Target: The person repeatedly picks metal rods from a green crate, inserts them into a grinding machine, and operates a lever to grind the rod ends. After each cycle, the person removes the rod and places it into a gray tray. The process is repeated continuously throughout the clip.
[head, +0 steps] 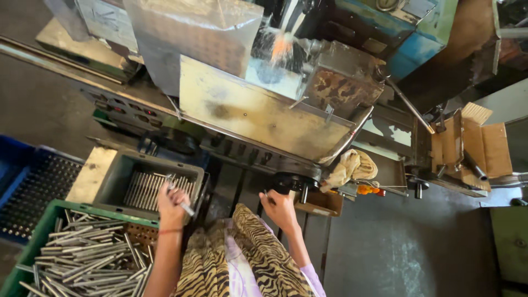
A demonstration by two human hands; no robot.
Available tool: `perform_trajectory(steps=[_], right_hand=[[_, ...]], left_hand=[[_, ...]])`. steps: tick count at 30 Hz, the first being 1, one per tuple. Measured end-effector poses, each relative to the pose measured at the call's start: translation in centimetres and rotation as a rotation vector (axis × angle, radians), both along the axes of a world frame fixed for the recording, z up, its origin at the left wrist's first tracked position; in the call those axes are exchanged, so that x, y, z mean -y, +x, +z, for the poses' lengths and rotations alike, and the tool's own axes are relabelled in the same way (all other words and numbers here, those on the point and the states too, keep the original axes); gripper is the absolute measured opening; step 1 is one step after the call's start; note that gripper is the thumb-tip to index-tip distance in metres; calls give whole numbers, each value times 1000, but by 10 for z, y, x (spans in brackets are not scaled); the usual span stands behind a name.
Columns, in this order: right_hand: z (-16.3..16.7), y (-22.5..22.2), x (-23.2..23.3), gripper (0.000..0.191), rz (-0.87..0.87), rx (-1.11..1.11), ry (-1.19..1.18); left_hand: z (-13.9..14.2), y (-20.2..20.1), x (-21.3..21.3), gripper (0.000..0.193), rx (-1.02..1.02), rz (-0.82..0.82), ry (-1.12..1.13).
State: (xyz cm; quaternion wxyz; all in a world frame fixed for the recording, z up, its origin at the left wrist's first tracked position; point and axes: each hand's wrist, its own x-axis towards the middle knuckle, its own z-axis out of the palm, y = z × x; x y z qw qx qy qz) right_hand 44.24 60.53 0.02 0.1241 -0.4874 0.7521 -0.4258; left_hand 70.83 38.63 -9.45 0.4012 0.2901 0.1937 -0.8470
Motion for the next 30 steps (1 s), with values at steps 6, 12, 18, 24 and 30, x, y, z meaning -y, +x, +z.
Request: perform_trajectory(steps=[6,12,18,24,30], right_hand=[[-12,10,9,39,-87,45,94],[3,-20,46,36,-19,-132,-31],[40,-120,75,37,-119,-228,-91],[68,-304,68,21,-254,-457,-369],[87,-518,30,40,-825,-576,-10]], left_hand=[[-1,43,21,48,150,126,-51],[8,-24,57,49,-2,-120,-82],[20,-138,97,47,-29,-272,-218],[64,-279,140,41,141,-355,-405],[134,-415,170,17,457,-451,-959]])
